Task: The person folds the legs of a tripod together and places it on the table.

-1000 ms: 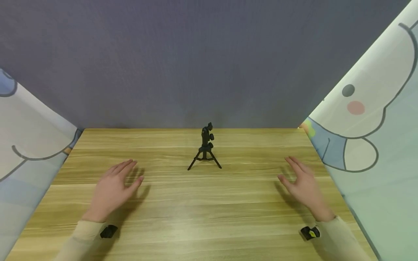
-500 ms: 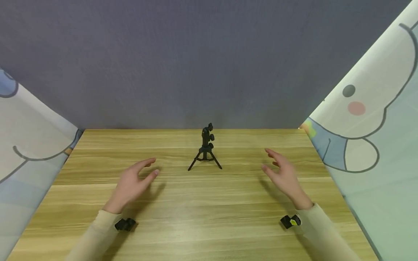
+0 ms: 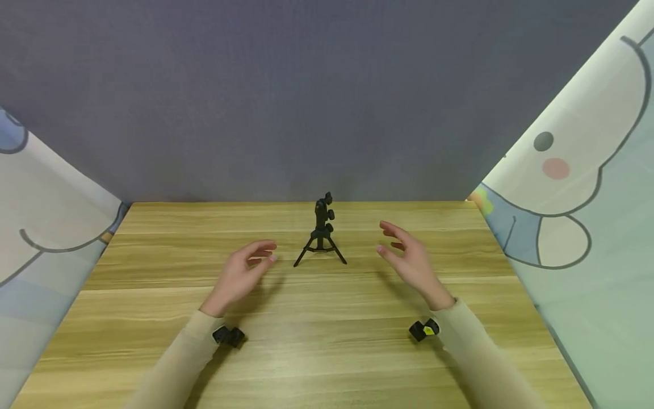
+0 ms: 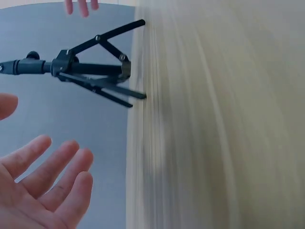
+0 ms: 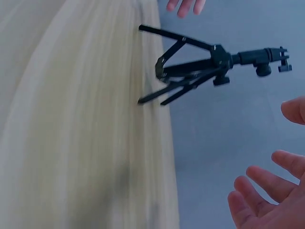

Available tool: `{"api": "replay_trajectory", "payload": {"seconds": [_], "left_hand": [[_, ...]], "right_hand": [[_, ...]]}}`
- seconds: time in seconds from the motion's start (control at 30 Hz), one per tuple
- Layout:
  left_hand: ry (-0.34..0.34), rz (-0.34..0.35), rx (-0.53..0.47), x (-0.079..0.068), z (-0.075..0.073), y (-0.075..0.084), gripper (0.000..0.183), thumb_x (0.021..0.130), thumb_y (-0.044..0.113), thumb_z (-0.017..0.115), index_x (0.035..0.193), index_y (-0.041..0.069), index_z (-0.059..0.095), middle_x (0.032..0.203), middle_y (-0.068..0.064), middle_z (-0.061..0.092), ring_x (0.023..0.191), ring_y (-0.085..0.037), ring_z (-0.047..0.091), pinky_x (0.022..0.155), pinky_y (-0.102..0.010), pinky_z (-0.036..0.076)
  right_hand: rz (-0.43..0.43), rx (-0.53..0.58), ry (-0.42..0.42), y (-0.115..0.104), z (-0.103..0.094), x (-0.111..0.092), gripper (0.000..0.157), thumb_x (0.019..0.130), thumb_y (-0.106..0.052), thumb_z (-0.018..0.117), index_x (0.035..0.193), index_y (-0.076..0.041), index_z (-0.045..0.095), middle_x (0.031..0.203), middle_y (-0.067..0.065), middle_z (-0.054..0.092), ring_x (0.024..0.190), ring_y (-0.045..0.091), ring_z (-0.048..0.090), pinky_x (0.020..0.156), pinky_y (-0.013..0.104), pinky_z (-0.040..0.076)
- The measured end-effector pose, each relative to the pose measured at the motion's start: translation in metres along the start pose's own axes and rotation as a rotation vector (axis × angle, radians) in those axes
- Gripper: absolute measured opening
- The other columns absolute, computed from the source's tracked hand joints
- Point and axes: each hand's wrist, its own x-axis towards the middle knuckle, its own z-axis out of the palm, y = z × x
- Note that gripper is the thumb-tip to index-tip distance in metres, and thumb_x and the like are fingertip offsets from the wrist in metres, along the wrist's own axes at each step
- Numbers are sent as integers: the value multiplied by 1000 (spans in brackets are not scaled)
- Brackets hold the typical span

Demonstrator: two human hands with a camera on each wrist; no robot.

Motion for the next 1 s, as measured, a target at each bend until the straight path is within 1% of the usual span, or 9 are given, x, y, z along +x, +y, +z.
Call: {"api": "replay_trajectory", "payload": {"seconds": [0.1, 0.17, 0.23, 0.33, 0.4, 0.63, 0.8, 0.93, 1.0], "left_hand": [[6, -23, -14, 7, 10, 2, 34, 99, 24, 65, 131, 10, 63, 126, -6, 65, 109, -22, 63, 92, -44, 53], [7, -33, -29, 11, 16, 3, 33, 99, 21, 64, 130, 8, 63, 124, -7, 66, 107, -22, 63, 91, -43, 54], [6, -36, -40, 16, 23, 4, 33, 99, 19, 64, 130, 5, 63, 122, -8, 66, 106, -22, 63, 90, -43, 54], [2, -24, -42, 23, 31, 7, 33, 99, 19, 64, 129, 4, 64, 121, -9, 67, 105, -23, 63, 87, -43, 55], [5, -15, -34, 26, 35, 9, 33, 99, 20, 65, 128, 4, 65, 121, -6, 67, 104, -22, 64, 86, -44, 55], [-4, -13, -19, 35, 47, 13, 30, 97, 24, 68, 123, 9, 68, 118, -2, 68, 102, -18, 65, 88, -43, 54], [-5, -17, -6, 41, 54, 15, 23, 96, 21, 70, 117, 12, 71, 116, -3, 68, 99, -19, 66, 89, -43, 53], [9, -22, 2, 45, 59, 16, 18, 95, 18, 70, 112, 12, 72, 113, -3, 69, 97, -19, 66, 87, -43, 53], [18, -11, 16, 46, 60, 16, 18, 94, 17, 71, 111, 11, 73, 112, -4, 70, 96, -20, 67, 86, -43, 54]], "right_hand": [[2, 41, -17, -7, 9, 8, 56, 96, -13, 69, 147, -11, 49, 145, 12, 52, 128, 31, 51, 102, 53, 44], [-3, 70, -26, -15, 15, 14, 56, 96, -8, 68, 147, -8, 48, 145, 15, 52, 128, 34, 51, 102, 55, 43], [-19, 103, -33, -31, 18, 19, 55, 95, -3, 67, 146, -3, 48, 144, 19, 51, 127, 37, 51, 102, 57, 42], [-46, 142, -51, -57, 22, 27, 52, 95, 1, 65, 144, 3, 48, 143, 22, 51, 126, 41, 51, 102, 59, 41], [-68, 160, -61, -72, 24, 33, 50, 95, 2, 64, 143, 5, 49, 142, 23, 52, 126, 41, 51, 102, 58, 42], [-101, 237, -77, -96, 37, 56, 47, 96, 1, 62, 142, 4, 51, 140, 21, 53, 126, 38, 51, 103, 55, 43], [-125, 277, -82, -102, 45, 71, 46, 97, -1, 63, 142, 4, 51, 138, 21, 55, 126, 36, 52, 102, 48, 45], [-132, 369, -98, -91, 52, 83, 47, 96, 5, 62, 141, 4, 51, 136, 24, 56, 126, 34, 53, 102, 45, 47], [-128, 416, -113, -84, 56, 87, 48, 95, 7, 62, 142, 4, 50, 134, 26, 57, 124, 34, 54, 101, 42, 48]]}}
